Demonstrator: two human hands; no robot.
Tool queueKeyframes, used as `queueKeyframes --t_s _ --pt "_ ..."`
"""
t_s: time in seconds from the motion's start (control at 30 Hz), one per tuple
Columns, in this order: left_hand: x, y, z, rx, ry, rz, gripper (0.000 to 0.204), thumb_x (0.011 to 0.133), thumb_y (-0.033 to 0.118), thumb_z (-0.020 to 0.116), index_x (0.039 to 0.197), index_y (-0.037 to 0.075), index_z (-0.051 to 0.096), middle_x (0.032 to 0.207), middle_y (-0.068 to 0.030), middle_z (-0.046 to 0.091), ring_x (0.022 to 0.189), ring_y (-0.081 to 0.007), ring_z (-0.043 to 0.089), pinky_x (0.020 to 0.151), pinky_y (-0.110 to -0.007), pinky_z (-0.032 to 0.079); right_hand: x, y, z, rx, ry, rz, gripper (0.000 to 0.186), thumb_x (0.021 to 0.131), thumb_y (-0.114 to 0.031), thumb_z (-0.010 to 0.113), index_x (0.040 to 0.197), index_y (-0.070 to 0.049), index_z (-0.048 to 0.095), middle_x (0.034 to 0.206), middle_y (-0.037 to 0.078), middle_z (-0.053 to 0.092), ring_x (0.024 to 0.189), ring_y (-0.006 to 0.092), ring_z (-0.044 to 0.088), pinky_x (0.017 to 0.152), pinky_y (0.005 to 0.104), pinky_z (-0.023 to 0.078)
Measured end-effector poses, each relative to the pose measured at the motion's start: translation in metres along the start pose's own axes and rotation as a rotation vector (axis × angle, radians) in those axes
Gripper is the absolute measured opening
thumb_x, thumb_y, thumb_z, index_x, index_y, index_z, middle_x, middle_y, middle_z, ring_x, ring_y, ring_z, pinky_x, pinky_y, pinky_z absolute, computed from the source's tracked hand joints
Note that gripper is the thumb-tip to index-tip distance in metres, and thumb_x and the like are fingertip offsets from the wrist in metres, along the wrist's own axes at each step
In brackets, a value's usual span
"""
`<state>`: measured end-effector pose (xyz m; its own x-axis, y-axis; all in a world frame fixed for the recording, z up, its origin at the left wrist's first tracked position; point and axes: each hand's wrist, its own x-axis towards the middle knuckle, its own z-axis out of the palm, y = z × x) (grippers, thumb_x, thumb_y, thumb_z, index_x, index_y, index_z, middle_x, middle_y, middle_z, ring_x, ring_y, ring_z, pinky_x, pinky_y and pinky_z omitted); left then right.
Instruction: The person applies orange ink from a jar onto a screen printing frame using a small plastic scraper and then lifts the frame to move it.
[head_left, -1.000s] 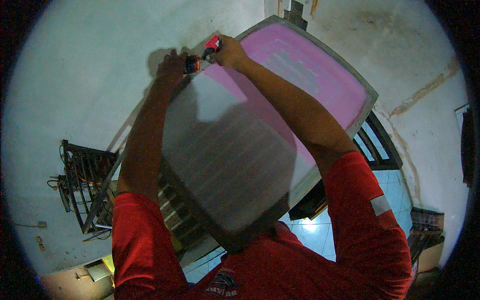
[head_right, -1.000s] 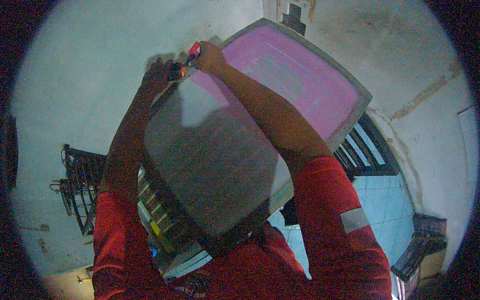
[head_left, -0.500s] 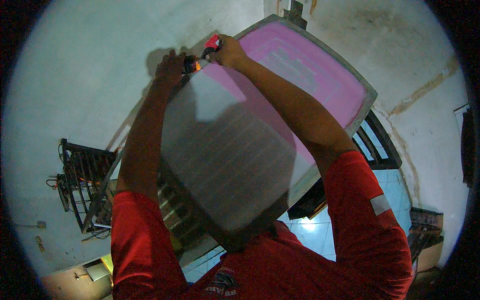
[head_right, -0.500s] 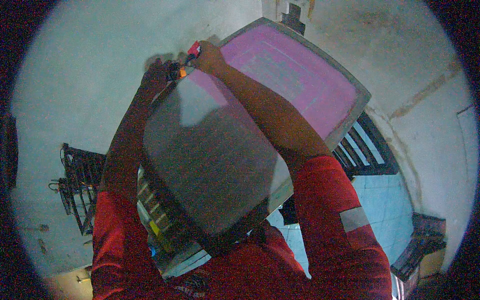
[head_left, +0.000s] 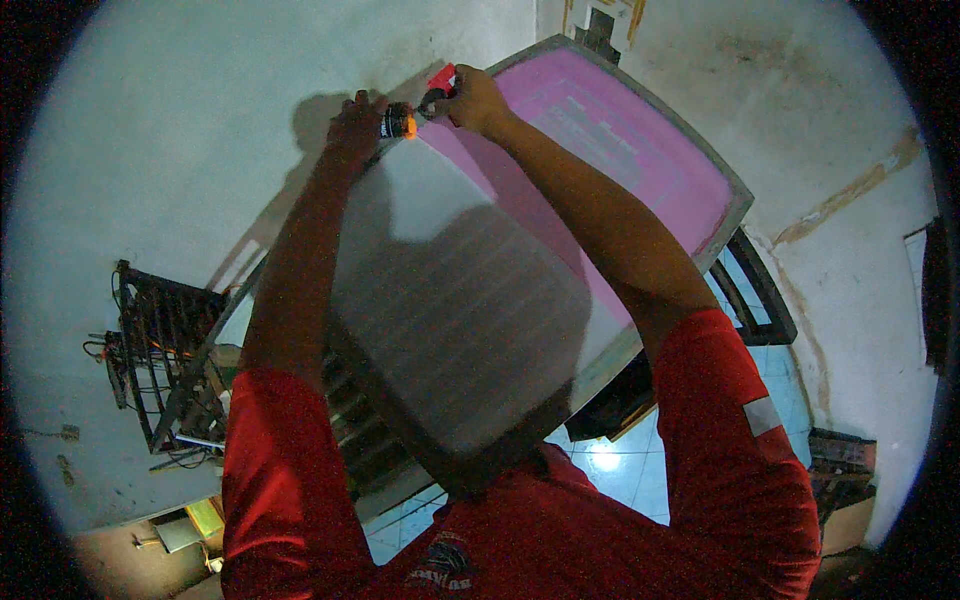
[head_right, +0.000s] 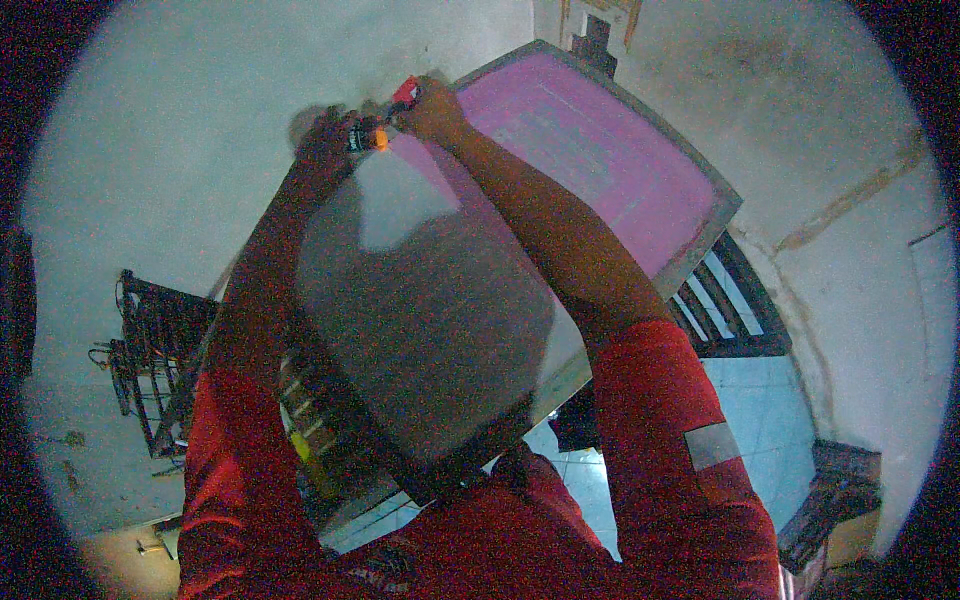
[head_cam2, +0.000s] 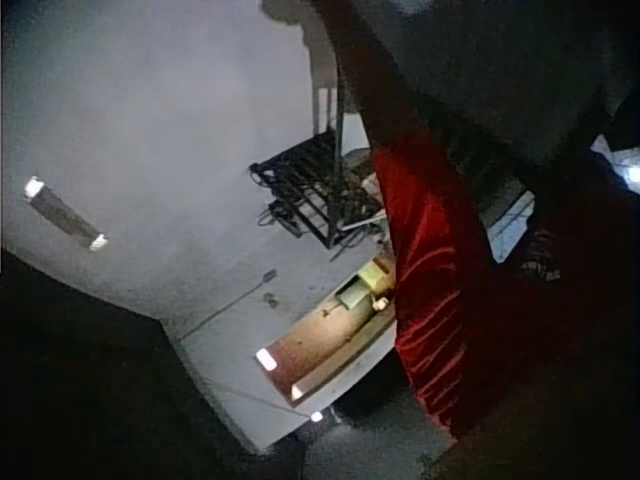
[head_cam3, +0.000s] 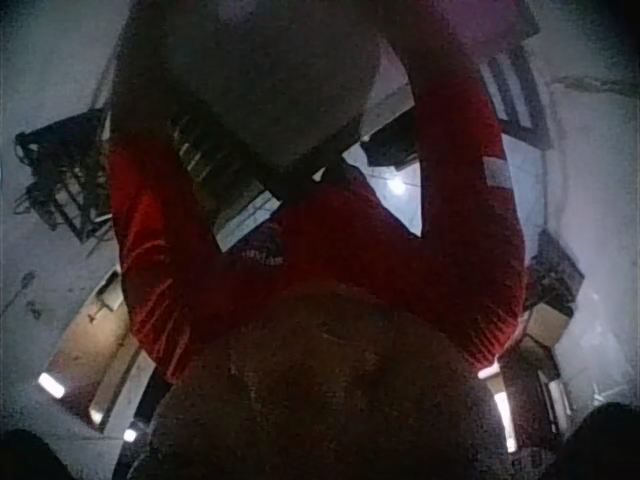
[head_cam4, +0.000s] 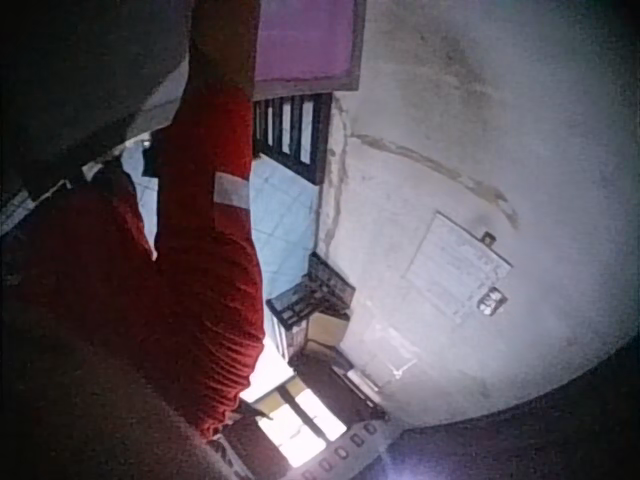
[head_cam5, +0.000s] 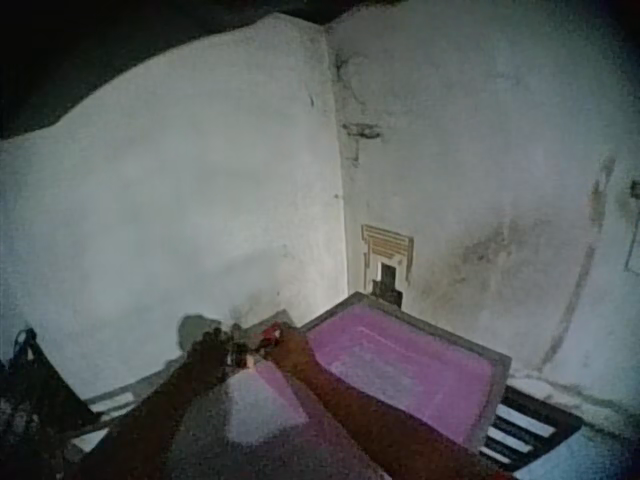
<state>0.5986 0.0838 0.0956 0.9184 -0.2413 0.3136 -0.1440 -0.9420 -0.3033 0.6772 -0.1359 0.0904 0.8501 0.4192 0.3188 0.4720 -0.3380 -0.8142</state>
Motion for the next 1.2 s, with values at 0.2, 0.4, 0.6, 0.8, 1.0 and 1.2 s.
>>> queueKeyframes --t_s 0.2,0.4,0.6,0.8,1.0,1.2 --pt "-0.007 0.006 -0.01 -0.041 0.011 -0.028 0.044 0.082 0.008 0.058 0.124 0.015 0.048 0.117 -0.0167 0.047 0.106 -0.0346 0.055 0.084 -0.047 0.052 -0.008 -0.007 -0.002 -0.063 0.05 -0.143 0.029 0.068 -0.015 0.074 0.09 -0.001 0.06 0.067 0.009 0.063 0.053 0.0162 0.059 0.051 0.031 0.047" --pt "-0.024 -0.004 -0.009 0.024 -0.007 -0.029 0.047 0.08 0.008 0.06 0.125 0.015 0.046 0.116 -0.0162 0.048 0.105 -0.0338 0.055 0.082 -0.046 0.054 -0.014 -0.023 0.007 0.023 -0.009 -0.014 0.037 0.065 -0.026 0.079 0.093 -0.007 0.064 0.086 0.014 0.067 0.08 0.0293 0.065 0.073 0.0378 0.052" --pt "-0.056 -0.04 0.025 0.037 0.023 -0.058 0.049 0.082 0.02 0.062 0.128 0.016 0.047 0.12 -0.0149 0.05 0.112 -0.0407 0.048 0.094 -0.051 0.042 -0.018 -0.033 0.034 0.059 -0.043 -0.104 0.041 0.066 -0.023 0.078 0.098 -0.005 0.06 0.084 0.012 0.067 0.075 0.0262 0.064 0.068 0.0368 0.051" --pt "-0.055 -0.027 0.032 0.013 -0.053 -0.058 0.045 0.085 0.029 0.059 0.128 0.016 0.05 0.119 -0.012 0.053 0.109 -0.0432 0.049 0.093 -0.051 0.042 -0.016 -0.004 0.039 0.064 -0.096 -0.085 0.05 0.065 -0.032 0.079 0.103 -0.006 0.059 0.091 0.016 0.066 0.085 0.0328 0.064 0.077 0.0403 0.051" --pt "-0.085 -0.056 0.038 0.081 -0.094 -0.081 0.045 0.085 0.036 0.057 0.125 0.016 0.051 0.118 -0.0148 0.054 0.105 -0.0428 0.053 0.09 -0.051 0.046 -0.012 -0.012 0.073 0.082 -0.083 -0.205 0.056 0.063 -0.035 0.081 0.103 -0.003 0.059 0.094 0.019 0.064 0.087 0.0358 0.062 0.077 0.0421 0.05" --pt "-0.09 -0.021 -0.046 0.043 -0.224 -0.232 0.038 0.086 0.009 0.05 0.124 0.009 0.049 0.125 -0.0222 0.047 0.108 -0.0377 0.053 0.087 -0.047 0.051 -0.014 -0.024 0.071 0.044 -0.156 -0.153 0.062 0.062 -0.036 0.081 0.106 -0.001 0.057 0.102 0.021 0.062 0.097 0.0368 0.059 0.082 0.0431 0.049"
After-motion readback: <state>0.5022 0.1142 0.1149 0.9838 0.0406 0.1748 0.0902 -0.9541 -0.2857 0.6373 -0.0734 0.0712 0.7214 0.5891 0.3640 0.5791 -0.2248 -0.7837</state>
